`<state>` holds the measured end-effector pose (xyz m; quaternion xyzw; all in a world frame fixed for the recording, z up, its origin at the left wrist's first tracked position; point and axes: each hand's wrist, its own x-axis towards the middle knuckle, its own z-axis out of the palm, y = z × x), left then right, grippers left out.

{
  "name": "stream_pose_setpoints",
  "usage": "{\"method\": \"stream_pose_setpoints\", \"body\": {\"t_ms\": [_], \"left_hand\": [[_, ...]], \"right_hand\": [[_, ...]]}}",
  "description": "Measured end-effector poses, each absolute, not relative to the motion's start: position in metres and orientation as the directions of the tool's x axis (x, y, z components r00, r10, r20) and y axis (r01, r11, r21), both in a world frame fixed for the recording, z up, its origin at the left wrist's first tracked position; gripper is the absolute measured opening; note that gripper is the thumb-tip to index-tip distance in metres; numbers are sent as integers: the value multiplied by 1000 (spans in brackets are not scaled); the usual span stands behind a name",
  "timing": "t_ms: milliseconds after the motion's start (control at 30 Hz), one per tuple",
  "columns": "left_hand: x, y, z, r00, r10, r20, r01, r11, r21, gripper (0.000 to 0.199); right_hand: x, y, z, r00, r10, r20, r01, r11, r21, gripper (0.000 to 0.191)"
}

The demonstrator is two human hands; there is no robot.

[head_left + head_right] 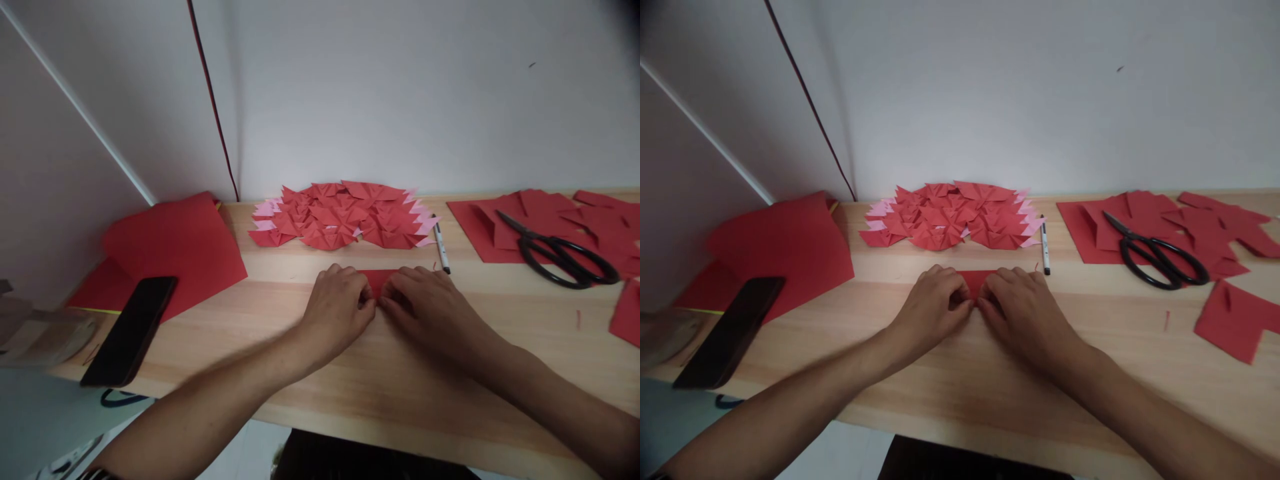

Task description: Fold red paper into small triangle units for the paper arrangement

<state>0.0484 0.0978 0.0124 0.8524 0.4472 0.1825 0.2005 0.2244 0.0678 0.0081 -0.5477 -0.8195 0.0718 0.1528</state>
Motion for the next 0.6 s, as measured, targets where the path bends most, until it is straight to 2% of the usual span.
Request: {"method": "stream_pose_setpoints", "body": {"t_ms": [367, 433, 500, 600], "left_hand": [[44, 93, 15, 603, 784, 149, 649, -591, 479, 7], [41, 90, 18, 657, 738, 154, 642, -654, 399, 15], [39, 88, 21, 715, 686, 136, 639, -720, 272, 21], [37, 86, 24, 775, 621, 114, 605, -782, 148, 24]], "right_hand": [[224, 67, 9, -368, 912, 180, 887, 403, -225, 16], [223, 67, 11, -369, 914, 169, 887, 400, -229, 16], [223, 67, 12, -364, 917, 163, 888, 395, -235, 15], [223, 68, 12, -361, 919, 160, 885, 392, -250, 14]]}}
